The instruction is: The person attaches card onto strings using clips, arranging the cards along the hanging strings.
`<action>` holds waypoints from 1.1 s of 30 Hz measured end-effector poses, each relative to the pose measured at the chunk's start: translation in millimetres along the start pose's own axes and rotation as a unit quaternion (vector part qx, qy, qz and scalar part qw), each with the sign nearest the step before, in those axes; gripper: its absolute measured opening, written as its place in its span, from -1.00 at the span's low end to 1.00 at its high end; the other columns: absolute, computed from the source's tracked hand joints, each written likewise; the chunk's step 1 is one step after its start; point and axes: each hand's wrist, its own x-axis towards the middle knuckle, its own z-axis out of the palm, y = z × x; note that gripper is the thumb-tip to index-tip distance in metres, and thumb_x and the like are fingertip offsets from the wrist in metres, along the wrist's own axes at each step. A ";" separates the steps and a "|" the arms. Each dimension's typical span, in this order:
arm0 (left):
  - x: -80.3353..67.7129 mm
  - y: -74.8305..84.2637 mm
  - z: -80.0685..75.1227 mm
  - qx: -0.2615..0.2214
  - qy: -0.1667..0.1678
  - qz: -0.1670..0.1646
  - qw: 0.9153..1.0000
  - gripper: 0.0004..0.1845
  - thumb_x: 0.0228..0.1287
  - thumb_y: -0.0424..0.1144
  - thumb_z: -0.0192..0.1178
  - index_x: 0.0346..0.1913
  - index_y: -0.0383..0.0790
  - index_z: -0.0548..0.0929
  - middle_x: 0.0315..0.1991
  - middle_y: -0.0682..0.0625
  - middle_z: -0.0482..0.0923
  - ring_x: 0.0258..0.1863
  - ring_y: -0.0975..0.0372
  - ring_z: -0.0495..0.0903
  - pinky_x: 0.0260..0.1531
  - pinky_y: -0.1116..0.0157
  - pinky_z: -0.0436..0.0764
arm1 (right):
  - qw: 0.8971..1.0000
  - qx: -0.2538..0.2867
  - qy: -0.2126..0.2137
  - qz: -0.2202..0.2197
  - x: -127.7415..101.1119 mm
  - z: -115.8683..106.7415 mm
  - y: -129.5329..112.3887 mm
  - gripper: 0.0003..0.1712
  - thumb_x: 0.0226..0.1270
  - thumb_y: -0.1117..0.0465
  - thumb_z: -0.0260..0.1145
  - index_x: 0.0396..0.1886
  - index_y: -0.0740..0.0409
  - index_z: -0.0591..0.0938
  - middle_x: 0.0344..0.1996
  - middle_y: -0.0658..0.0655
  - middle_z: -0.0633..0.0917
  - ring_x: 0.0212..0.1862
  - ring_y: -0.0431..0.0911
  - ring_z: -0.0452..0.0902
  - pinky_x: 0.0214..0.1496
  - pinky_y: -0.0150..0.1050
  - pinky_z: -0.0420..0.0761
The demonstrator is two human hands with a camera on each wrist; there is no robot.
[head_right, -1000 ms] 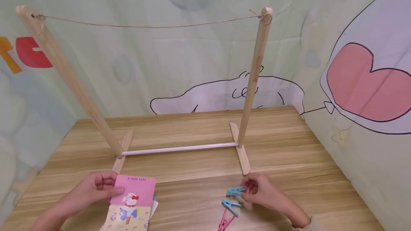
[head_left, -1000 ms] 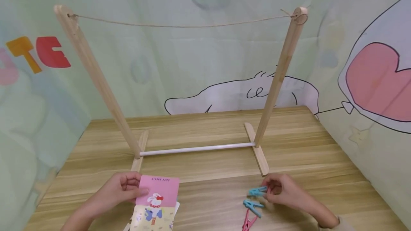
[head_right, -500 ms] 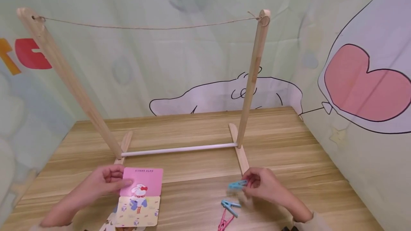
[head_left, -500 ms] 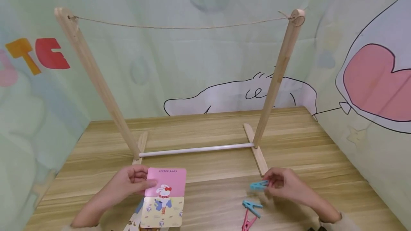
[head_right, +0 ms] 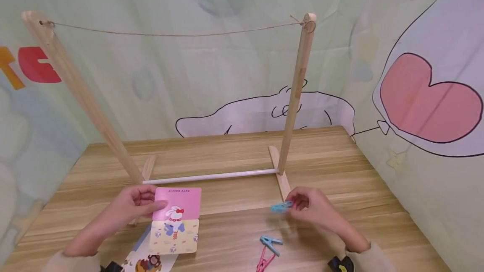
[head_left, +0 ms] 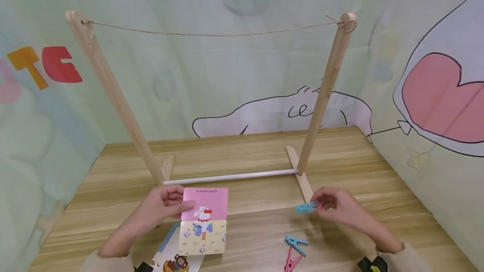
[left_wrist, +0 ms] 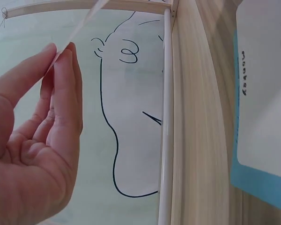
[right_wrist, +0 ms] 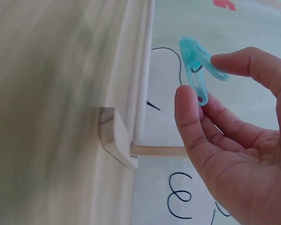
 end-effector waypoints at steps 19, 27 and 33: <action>27.7 13.4 19.3 0.010 0.019 0.007 1.000 -0.58 0.26 -0.28 0.40 0.01 -0.56 0.57 -0.24 -0.23 0.69 -0.30 0.08 0.74 -0.29 0.16 0.74 | 0.999 -0.033 0.007 -0.028 16.1 -22.2 -18.3 -0.80 0.23 0.42 0.44 -0.15 0.35 0.66 -0.31 0.17 0.69 -0.30 -0.21 0.60 -0.28 -0.34 0.67; 41.0 20.1 28.5 0.000 0.013 0.026 1.000 -0.64 0.25 -0.30 0.40 -0.04 -0.52 0.59 -0.26 -0.21 0.69 -0.33 0.10 0.73 -0.29 0.15 0.74 | 0.999 -0.028 0.015 -0.043 22.7 -25.5 -20.1 -0.80 0.20 0.46 0.44 -0.17 0.36 0.66 -0.33 0.11 0.69 -0.31 -0.20 0.61 -0.29 -0.34 0.67; 50.5 25.4 34.5 -0.008 0.013 0.027 1.000 -0.64 0.24 -0.31 0.41 -0.02 -0.50 0.60 -0.26 -0.18 0.70 -0.33 0.13 0.73 -0.29 0.15 0.74 | 0.999 -0.027 0.025 -0.032 28.0 -28.7 -23.3 -0.78 0.19 0.45 0.45 -0.16 0.37 0.65 -0.33 0.10 0.68 -0.32 -0.18 0.60 -0.28 -0.35 0.66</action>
